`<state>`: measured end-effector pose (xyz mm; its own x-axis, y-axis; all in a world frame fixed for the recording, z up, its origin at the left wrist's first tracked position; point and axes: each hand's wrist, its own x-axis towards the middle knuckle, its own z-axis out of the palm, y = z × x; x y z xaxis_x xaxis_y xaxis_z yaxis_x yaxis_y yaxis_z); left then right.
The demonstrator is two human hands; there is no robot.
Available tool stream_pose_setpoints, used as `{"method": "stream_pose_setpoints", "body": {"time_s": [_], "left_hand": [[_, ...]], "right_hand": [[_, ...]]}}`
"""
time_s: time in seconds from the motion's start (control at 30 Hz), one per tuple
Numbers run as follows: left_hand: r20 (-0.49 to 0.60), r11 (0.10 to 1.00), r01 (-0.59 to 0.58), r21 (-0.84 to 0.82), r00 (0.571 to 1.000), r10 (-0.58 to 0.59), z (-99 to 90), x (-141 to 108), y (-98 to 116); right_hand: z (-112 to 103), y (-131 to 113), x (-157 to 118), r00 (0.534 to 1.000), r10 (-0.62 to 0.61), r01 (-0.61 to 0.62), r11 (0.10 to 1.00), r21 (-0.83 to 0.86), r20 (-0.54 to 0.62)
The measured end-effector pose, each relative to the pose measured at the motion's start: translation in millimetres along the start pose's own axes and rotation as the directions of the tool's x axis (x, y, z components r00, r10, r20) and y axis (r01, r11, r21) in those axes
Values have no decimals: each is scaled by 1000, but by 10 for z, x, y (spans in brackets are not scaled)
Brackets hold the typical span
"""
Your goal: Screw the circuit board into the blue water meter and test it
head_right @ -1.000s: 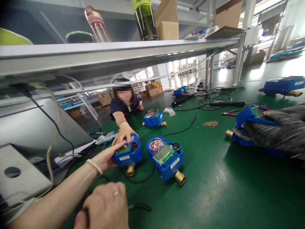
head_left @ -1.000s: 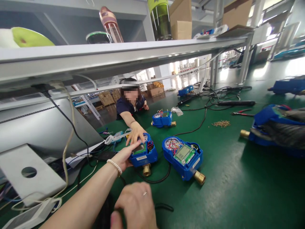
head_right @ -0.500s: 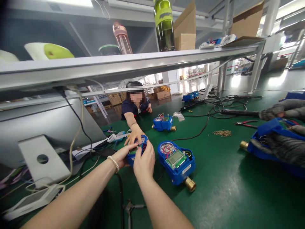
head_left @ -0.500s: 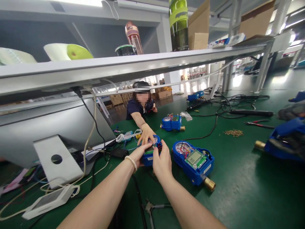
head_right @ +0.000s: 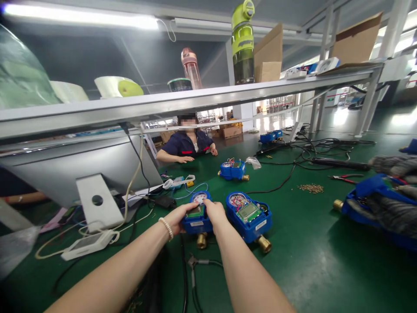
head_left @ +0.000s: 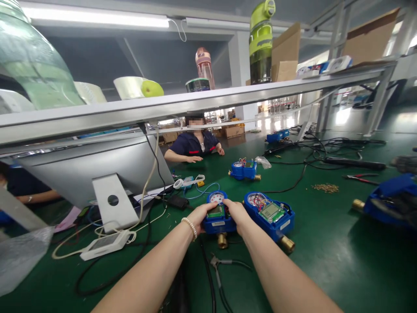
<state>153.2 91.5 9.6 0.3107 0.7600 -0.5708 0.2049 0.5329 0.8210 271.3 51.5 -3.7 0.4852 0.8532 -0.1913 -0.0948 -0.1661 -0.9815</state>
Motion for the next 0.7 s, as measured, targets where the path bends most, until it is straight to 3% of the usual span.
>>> {"method": "stream_pose_setpoints", "body": {"time_s": [0.17, 0.3, 0.43, 0.53, 0.63, 0.7], "left_hand": [[34, 993, -111, -46, 993, 113, 45, -257, -118], [71, 975, -205, -84, 975, 212, -68, -721, -193], [142, 953, -266, -142, 948, 286, -389, -1465, -279], [169, 963, -231, -136, 953, 252, -722, -2068, -497], [155, 976, -177, -130, 968, 196, -1067, -2586, -915], [133, 980, -132, -151, 979, 152, -1282, -2861, -1249]], "right_hand": [[-68, -98, -344, 996, 28, -37, 994, 105, 89], [-111, -194, -933, 989, -2, -29, 977, 211, 146], [-102, -267, -1725, 977, -15, -50, 954, 296, 212], [-29, -174, -2353, 951, 55, -160, 931, 329, 305], [115, 111, -2914, 861, 171, -359, 872, 333, 480], [254, 385, -3228, 787, 177, -438, 835, 333, 592]]}}
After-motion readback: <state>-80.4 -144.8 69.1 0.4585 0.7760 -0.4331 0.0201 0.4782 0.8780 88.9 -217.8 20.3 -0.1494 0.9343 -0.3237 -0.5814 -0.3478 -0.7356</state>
